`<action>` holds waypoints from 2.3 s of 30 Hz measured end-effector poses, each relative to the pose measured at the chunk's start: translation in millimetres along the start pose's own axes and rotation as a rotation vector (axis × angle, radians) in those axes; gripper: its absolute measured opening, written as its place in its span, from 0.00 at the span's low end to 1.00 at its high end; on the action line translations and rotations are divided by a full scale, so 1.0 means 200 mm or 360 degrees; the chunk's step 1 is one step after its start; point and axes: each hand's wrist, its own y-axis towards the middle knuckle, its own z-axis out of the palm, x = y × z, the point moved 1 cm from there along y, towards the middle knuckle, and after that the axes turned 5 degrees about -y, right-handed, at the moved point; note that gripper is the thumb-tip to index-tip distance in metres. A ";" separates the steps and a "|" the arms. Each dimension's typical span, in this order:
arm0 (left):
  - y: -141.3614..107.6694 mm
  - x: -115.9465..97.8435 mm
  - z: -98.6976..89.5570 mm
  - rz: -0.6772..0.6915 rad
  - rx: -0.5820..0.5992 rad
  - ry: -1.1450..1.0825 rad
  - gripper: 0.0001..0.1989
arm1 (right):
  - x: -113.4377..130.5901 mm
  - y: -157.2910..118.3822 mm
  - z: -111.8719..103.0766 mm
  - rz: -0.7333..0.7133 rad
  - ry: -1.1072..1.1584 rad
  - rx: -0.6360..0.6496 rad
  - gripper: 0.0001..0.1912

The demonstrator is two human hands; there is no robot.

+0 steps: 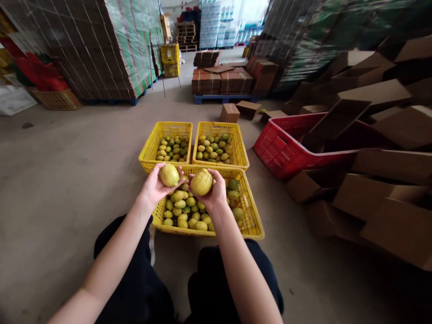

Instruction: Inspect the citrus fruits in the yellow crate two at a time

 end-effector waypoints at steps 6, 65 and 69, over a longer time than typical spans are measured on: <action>0.02 0.01 -0.03 -0.0107 -0.0069 -0.0203 0.06 | -0.05 0.07 -0.04 0.0085 -0.0018 -0.0164 0.11; 0.05 0.04 -0.01 0.0022 0.0041 0.0071 0.13 | -0.03 0.05 -0.03 0.0017 0.0099 -0.0016 0.05; 0.05 0.04 0.01 0.0331 0.0229 0.0226 0.05 | -0.04 0.04 -0.02 -0.0506 -0.0099 0.0065 0.18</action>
